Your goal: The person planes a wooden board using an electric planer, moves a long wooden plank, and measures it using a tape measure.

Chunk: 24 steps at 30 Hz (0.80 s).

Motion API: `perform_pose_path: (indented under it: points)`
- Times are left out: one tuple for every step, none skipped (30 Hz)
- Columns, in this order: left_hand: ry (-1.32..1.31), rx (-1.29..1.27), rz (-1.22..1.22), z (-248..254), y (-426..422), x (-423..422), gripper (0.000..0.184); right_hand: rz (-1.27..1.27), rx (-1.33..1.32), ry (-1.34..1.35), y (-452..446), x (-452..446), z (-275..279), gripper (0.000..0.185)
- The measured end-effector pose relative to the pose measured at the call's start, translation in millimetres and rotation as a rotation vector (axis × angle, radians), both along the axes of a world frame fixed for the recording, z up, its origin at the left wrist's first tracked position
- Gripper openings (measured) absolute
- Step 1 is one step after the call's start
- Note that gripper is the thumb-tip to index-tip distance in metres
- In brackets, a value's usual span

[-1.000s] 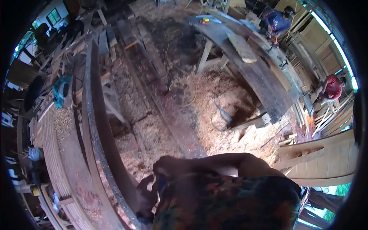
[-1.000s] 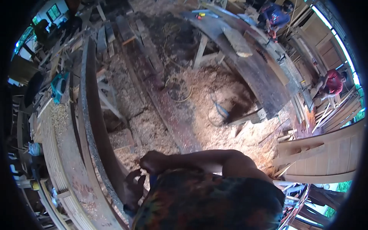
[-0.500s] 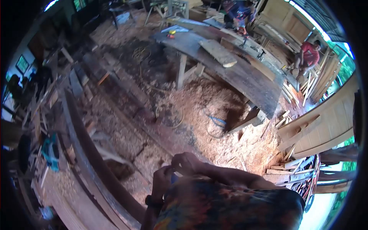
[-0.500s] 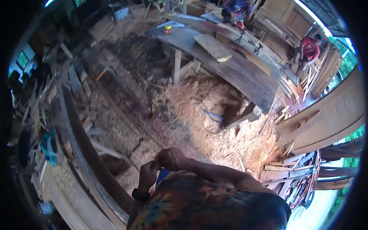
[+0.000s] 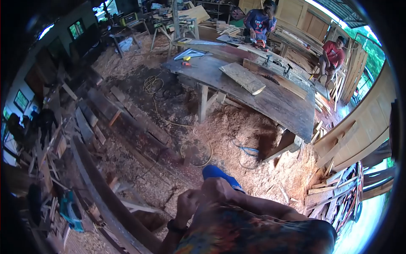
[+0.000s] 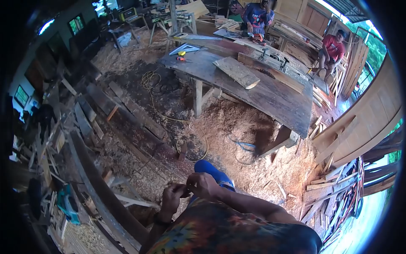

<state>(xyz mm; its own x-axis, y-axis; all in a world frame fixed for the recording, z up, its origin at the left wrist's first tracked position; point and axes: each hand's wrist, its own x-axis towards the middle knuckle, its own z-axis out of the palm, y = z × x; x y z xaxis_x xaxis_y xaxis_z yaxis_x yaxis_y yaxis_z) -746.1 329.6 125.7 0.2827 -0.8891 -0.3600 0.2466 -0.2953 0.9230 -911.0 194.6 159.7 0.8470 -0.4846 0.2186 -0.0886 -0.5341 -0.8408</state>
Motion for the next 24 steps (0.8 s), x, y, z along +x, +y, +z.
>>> perform_pose_path:
  points:
    - [-0.044, -0.011, -0.012, 1, -9, 7, 0.019, -0.015, 0.060, 0.024, -8, 5, 4, 0.010]
    - [-0.087, -0.021, -0.023, 2, -19, 12, 0.018, -0.027, 0.120, 0.049, -18, 11, 4, 0.011]
    - [0.072, 0.063, 0.061, 20, -32, 13, 0.017, -0.030, 0.126, 0.045, -29, 18, -1, 0.011]
    - [0.076, 0.074, 0.067, 16, -43, 20, 0.017, -0.033, 0.135, 0.040, -40, 25, -9, 0.011]
    - [0.079, 0.087, 0.075, 8, -53, 27, 0.017, -0.033, 0.145, 0.035, -51, 32, -18, 0.011]
    - [0.083, 0.099, 0.086, -1, -65, 34, 0.017, -0.019, 0.176, 0.039, -65, 40, -27, 0.011]
    - [0.004, 0.066, 0.068, -10, -80, 42, 0.018, -0.002, 0.207, 0.044, -82, 48, -36, 0.011]
    - [0.035, 0.081, 0.089, -18, -95, 50, 0.018, 0.017, 0.238, 0.049, -99, 56, -44, 0.011]
    - [0.066, 0.093, 0.113, -20, -114, 55, 0.018, 0.012, 0.224, 0.029, -118, 63, -49, 0.012]
    - [0.097, 0.100, 0.137, -23, -138, 61, 0.019, 0.008, 0.207, 0.008, -141, 70, -54, 0.013]
    - [0.100, 0.122, 0.141, -27, -166, 67, 0.018, 0.003, 0.188, -0.013, -166, 77, -61, 0.014]
    - [0.104, 0.143, 0.146, -31, -196, 72, 0.018, -0.006, 0.201, 0.002, -194, 84, -70, 0.014]
    - [0.106, 0.179, 0.153, -31, -222, 78, 0.018, -0.015, 0.230, 0.016, -217, 92, -82, 0.015]
    - [0.058, 0.160, 0.126, -34, -256, 88, 0.018, -0.017, 0.248, 0.034, -246, 99, -95, 0.016]
    - [0.013, 0.159, 0.097, -37, -282, 99, 0.017, 0.010, 0.180, 0.031, -273, 106, -82, 0.016]
    - [-0.025, 0.176, 0.061, -25, -303, 104, 0.017, 0.036, 0.112, 0.024, -301, 113, -70, 0.016]
    - [0.079, 0.184, 0.104, -13, -326, 107, 0.017, 0.024, 0.150, 0.040, -322, 116, -54, 0.015]
    - [0.065, 0.201, 0.102, -8, -349, 112, 0.017, 0.015, 0.174, 0.052, -346, 121, -43, 0.013]
    - [-0.046, 0.164, 0.032, 1, -373, 120, 0.016, -0.001, 0.223, 0.065, -370, 126, -33, 0.012]
    - [-0.149, 0.142, -0.034, 10, -389, 126, 0.016, -0.010, 0.286, 0.086, -386, 129, -23, 0.011]
    - [-0.079, 0.157, 0.002, 15, -402, 128, 0.016, 0.030, 0.330, 0.166, -407, 135, -5, 0.011]
    - [-0.016, 0.162, 0.037, 18, -419, 132, 0.015, 0.000, 0.332, 0.179, -420, 142, -2, 0.012]
    - [0.043, 0.159, 0.072, 21, -432, 135, 0.015, 0.007, 0.318, 0.203, -435, 147, -7, 0.014]
    - [0.051, 0.163, 0.102, 24, -441, 138, 0.015, 0.010, 0.298, 0.222, -447, 153, -11, 0.016]
